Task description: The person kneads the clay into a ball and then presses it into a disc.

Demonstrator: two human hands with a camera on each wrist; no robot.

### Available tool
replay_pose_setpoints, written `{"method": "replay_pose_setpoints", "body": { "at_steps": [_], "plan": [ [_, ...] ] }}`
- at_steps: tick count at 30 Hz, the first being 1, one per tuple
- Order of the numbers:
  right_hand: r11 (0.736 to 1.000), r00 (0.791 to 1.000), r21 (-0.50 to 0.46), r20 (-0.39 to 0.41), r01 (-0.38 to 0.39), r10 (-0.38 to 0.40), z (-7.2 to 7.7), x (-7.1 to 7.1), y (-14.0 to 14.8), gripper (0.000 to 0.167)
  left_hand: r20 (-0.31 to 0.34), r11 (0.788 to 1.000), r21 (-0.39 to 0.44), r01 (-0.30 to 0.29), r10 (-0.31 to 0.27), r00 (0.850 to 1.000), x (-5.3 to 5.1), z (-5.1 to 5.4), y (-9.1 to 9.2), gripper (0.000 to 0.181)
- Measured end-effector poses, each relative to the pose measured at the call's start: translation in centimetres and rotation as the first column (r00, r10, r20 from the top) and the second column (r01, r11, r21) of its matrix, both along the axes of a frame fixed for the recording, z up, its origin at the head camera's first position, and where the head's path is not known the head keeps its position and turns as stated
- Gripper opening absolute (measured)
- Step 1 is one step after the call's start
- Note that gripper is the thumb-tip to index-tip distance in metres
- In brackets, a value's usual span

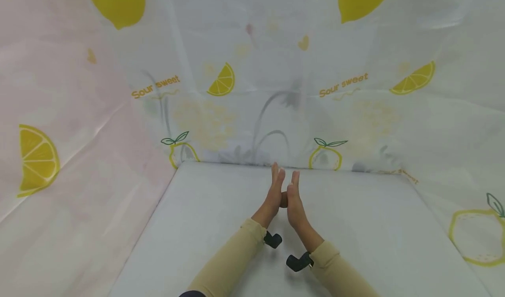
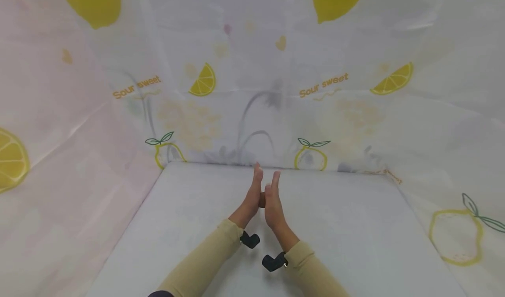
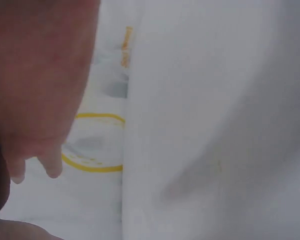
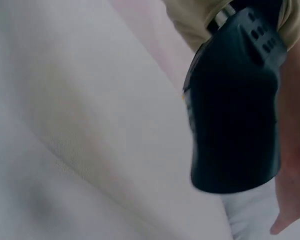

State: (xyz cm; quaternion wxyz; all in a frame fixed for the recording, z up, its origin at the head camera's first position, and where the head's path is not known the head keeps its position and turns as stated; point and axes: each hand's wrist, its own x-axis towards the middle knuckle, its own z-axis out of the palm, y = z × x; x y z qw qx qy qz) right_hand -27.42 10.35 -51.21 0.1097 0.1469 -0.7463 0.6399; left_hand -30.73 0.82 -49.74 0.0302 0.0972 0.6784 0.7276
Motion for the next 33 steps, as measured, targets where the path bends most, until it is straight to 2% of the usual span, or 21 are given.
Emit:
{"method": "replay_pose_setpoints", "body": {
  "at_steps": [4,8,13,16,20,24,29,33],
  "plan": [
    [1.0,1.0,-0.027,-0.013,-0.003,0.002,0.7,0.2,-0.3,0.06,0.014,1.0,0.002,-0.009,0.009,1.0,-0.1,-0.7,0.0,0.09],
    [0.998,1.0,-0.055,-0.011,0.005,-0.006,1.5,-0.1,-0.3,0.064,0.039,1.0,0.017,-0.001,0.001,0.999,0.2,-0.9,0.2,0.086],
    [0.997,0.999,-0.068,0.024,0.033,-0.032,2.4,-0.6,0.3,0.068,0.044,0.998,-0.002,0.057,-0.057,0.997,0.8,-0.9,0.4,0.08],
    [0.996,0.995,-0.078,0.09,0.052,-0.045,3.1,-0.9,0.8,0.065,0.025,0.994,-0.015,0.108,-0.108,0.994,1.1,-0.9,0.6,0.079],
    [0.993,0.986,-0.084,0.151,0.082,-0.069,2.9,-1.7,1.6,0.067,0.003,0.985,0.004,0.171,-0.171,0.985,1.5,-0.5,0.8,0.081],
    [0.991,0.975,-0.082,0.207,0.102,-0.083,1.8,-2.6,2.4,0.077,-0.017,0.976,0.026,0.216,-0.215,0.976,1.8,0.0,1.0,0.083],
    [0.992,0.961,-0.066,0.262,0.104,-0.084,0.9,-2.7,2.5,0.078,-0.026,0.972,0.064,0.225,-0.224,0.974,1.8,0.3,0.9,0.082],
    [0.993,0.966,-0.07,0.246,0.093,-0.073,0.3,-2.4,2.0,0.074,-0.031,0.976,0.07,0.204,-0.203,0.979,1.6,0.5,0.5,0.083]
  ]
}}
